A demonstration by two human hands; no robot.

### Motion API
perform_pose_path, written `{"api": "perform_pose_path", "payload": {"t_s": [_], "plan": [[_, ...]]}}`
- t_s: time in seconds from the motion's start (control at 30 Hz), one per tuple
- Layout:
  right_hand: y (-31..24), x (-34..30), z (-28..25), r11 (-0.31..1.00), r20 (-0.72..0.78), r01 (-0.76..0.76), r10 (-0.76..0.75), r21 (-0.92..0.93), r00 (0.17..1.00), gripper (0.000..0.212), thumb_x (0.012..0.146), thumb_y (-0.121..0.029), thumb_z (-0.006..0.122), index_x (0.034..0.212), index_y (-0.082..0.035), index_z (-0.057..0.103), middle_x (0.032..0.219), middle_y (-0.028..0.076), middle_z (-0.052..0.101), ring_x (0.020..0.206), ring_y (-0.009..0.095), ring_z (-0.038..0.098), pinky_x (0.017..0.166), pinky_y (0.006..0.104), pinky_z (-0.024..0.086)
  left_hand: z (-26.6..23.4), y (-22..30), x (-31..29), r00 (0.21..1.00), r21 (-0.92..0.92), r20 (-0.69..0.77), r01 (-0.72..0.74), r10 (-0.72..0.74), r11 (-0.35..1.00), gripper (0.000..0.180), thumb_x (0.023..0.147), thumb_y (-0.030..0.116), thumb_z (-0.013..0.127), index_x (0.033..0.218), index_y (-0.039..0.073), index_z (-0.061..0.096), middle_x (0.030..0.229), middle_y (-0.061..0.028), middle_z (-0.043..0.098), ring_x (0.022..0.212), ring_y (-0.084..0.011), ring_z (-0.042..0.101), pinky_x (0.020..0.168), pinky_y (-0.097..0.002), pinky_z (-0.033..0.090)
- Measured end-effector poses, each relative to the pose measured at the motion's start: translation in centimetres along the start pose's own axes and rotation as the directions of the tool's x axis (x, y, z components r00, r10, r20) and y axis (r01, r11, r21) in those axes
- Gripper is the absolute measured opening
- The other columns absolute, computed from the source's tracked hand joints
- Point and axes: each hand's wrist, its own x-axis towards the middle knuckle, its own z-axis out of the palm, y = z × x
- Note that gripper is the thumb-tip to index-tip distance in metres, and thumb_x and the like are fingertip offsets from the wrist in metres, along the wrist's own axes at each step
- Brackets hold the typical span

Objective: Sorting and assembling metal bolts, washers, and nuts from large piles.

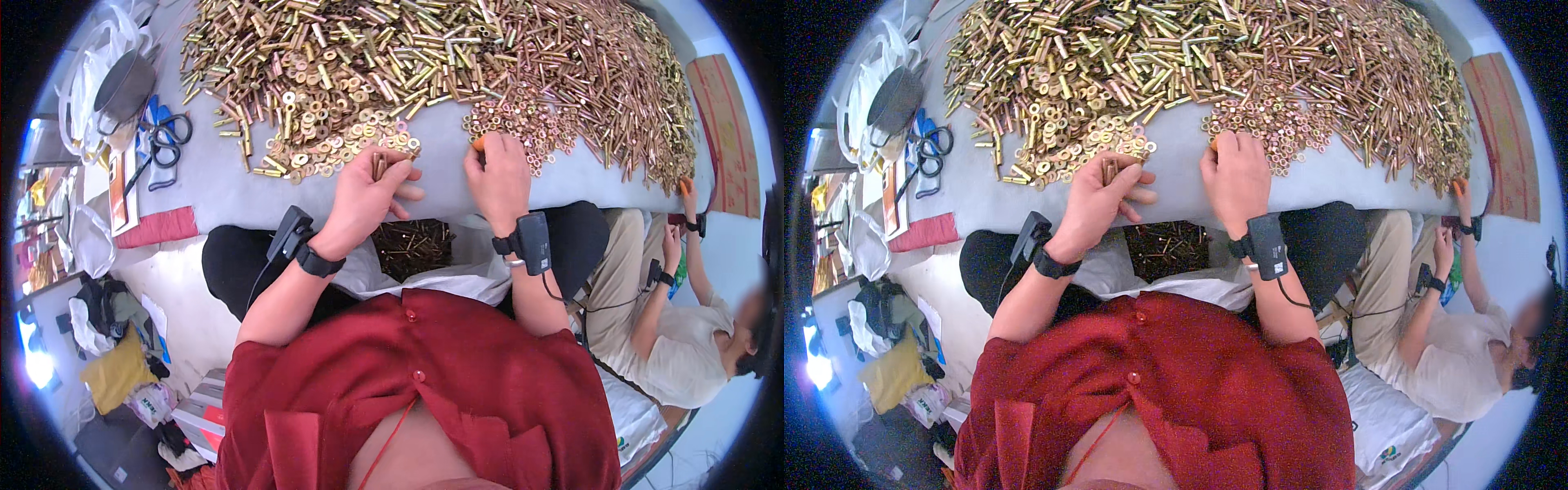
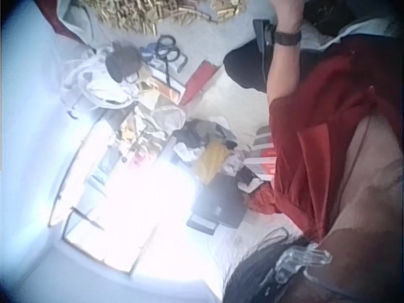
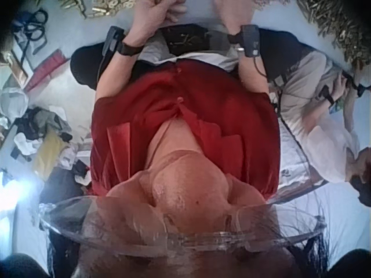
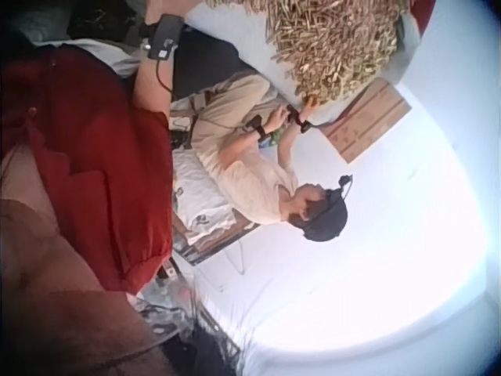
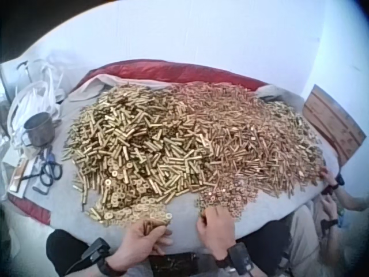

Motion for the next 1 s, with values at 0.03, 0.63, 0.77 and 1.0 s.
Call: {"api": "perform_pose_path", "payload": {"t_s": [0.03,0.63,0.77,1.0], "plan": [[-0.2,0.0,-0.1,0.998,0.017,0.002,-0.003,0.066,1.0,0.015,0.074,-0.007,0.067,0.082,-0.004,0.054,0.08,0.011,0.057,0.075,0.028,0.056,0.065,0.0388,0.047,0.0,0.0,0.0,1.0,0.001,0.01,0.005,-0.005,1.0,0.021,0.094,0.014,0.055,0.107,-0.002,0.05,0.097,-0.0163,0.066,0.075,-0.0189,0.069,0.048,-0.0238,0.054],[-4.1,-0.6,-0.7,0.698,0.145,-0.11,0.009,0.708,0.989,0.015,0.083,-0.003,0.063,0.098,-0.001,0.065,0.089,0.012,0.061,0.078,0.023,0.061,0.068,0.0294,0.047,0.2,-1.3,-0.3,0.993,0.259,0.014,-0.119,0.119,0.959,0.014,0.092,0.008,0.056,0.104,0.0,0.053,0.086,-0.0086,0.066,0.07,-0.0139,0.068,0.045,-0.0217,0.051],[-3.9,-0.1,-1.0,0.759,0.156,-0.073,-0.038,0.647,0.987,0.011,0.083,-0.008,0.065,0.092,-0.002,0.064,0.083,0.014,0.059,0.072,0.029,0.058,0.063,0.0344,0.046,0.2,-1.5,-0.3,0.945,0.403,0.021,-0.307,0.326,0.862,0.012,0.092,0.008,0.057,0.101,0.001,0.055,0.082,-0.0066,0.067,0.068,-0.0124,0.067,0.044,-0.021,0.05],[-3.5,1.0,-0.4,0.858,0.053,0.002,-0.035,0.514,0.998,0.014,0.086,-0.015,0.065,0.09,-0.002,0.065,0.077,0.01,0.061,0.069,0.023,0.059,0.061,0.032,0.046,0.4,-0.4,-0.1,0.997,0.086,0.033,-0.072,0.07,0.994,0.015,0.093,0.01,0.055,0.105,0.0,0.053,0.089,-0.0095,0.067,0.071,-0.0149,0.068,0.046,-0.022,0.052]]}}
